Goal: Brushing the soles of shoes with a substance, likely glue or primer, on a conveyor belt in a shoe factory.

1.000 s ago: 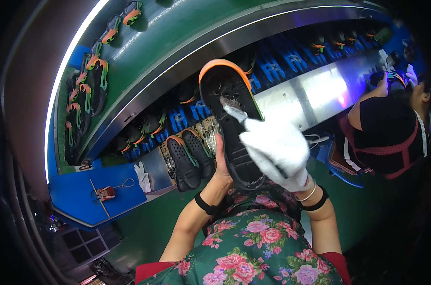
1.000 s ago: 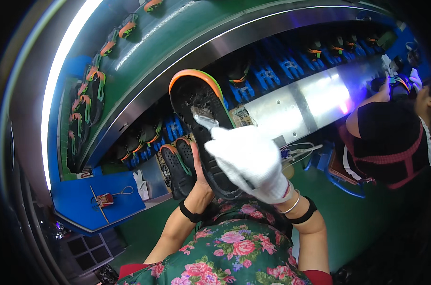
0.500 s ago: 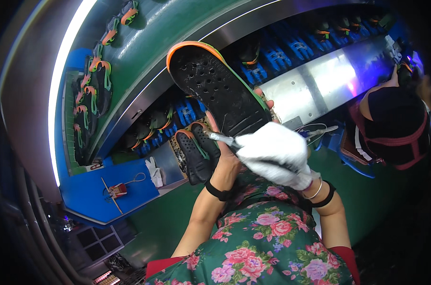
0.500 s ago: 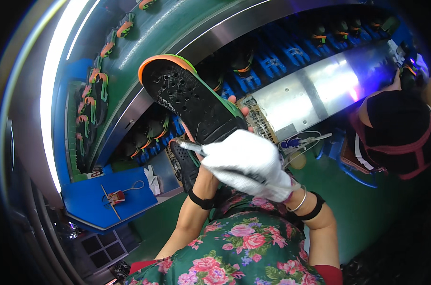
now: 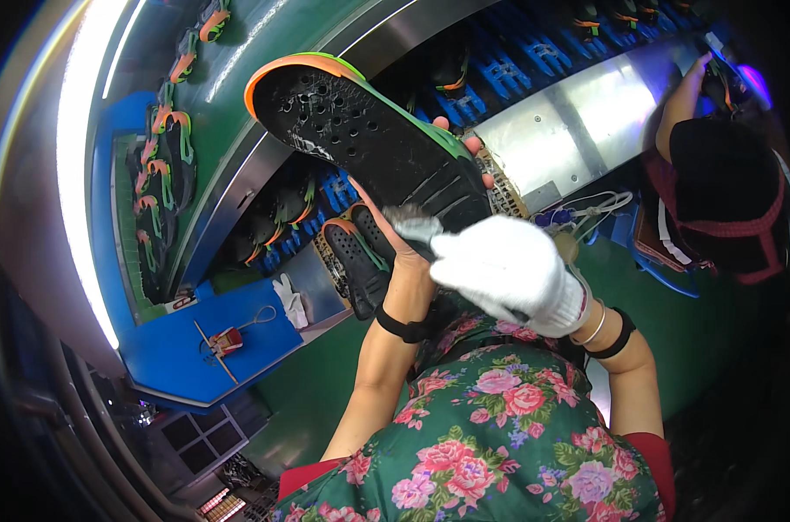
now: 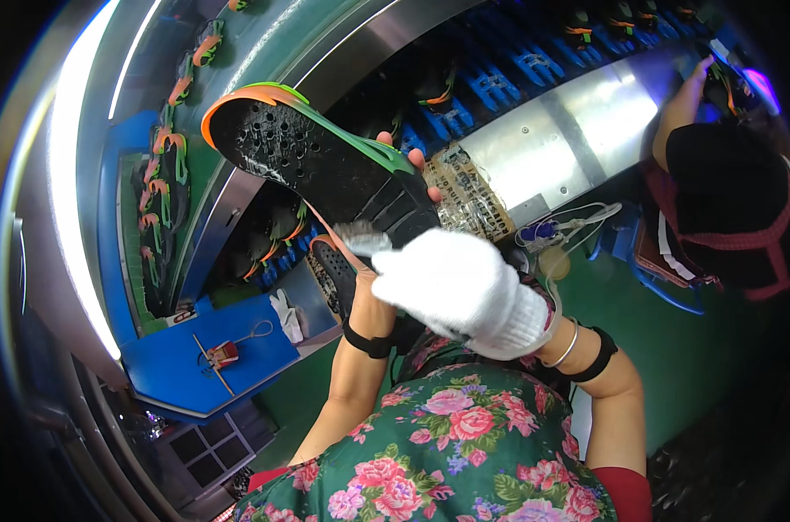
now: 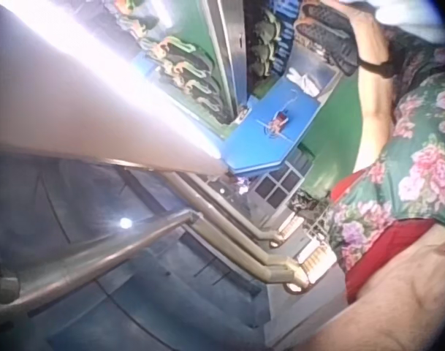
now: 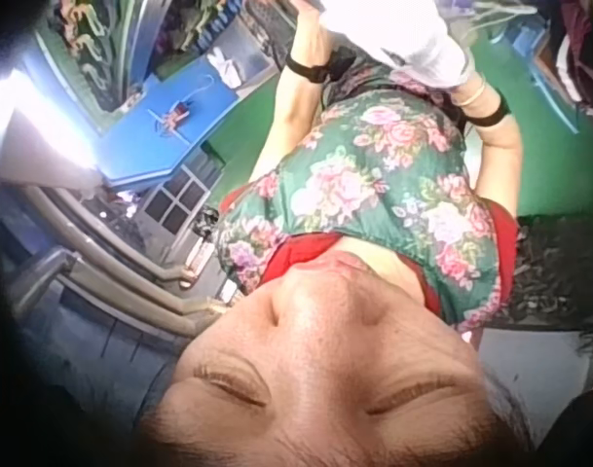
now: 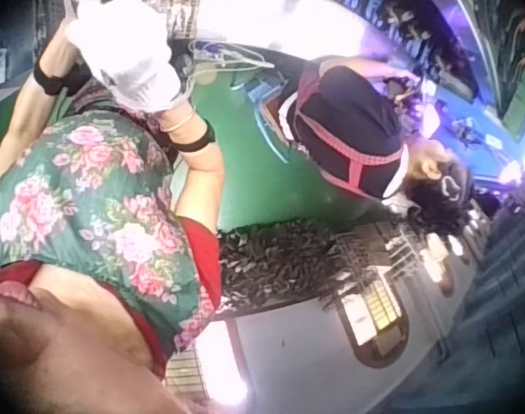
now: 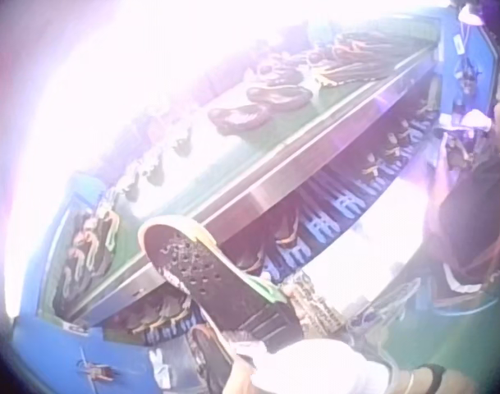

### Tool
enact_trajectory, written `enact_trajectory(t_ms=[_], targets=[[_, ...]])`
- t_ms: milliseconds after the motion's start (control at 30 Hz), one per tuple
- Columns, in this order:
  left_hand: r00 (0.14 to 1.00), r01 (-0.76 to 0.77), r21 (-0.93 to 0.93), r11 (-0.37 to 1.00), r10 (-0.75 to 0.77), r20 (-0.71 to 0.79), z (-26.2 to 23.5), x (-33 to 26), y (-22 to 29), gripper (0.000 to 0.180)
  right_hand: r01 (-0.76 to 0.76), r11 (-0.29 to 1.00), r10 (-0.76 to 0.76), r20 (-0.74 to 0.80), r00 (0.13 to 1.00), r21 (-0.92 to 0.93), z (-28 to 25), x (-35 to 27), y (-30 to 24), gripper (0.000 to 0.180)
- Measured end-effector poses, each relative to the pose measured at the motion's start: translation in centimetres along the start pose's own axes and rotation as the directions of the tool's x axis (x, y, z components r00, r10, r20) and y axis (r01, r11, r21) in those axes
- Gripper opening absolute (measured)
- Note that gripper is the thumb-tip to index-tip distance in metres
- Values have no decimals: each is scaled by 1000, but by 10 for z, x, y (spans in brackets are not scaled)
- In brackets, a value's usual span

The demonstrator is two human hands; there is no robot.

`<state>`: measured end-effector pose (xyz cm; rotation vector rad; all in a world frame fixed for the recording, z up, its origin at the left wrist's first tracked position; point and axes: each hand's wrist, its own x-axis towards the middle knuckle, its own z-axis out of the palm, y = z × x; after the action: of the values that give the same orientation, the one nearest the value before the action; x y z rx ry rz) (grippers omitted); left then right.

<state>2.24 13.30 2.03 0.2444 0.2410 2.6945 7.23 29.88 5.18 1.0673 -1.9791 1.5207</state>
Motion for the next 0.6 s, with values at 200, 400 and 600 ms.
enact_trajectory(t_ms=[200, 400, 600], targets=[[999, 10, -26, 1000, -9, 39, -4, -1, 4, 113, -157, 984, 164, -80, 983, 85, -15, -1, 9, 23], [990, -133, 74, 988, 130, 49, -7, 2, 2, 105, -162, 929, 158, 39, 987, 333, -10, -11, 6, 19], [1000, -7, -2, 1000, 7, 30, 0, -1, 3, 105, -71, 991, 64, 64, 996, 117, -8, -14, 1, 27]])
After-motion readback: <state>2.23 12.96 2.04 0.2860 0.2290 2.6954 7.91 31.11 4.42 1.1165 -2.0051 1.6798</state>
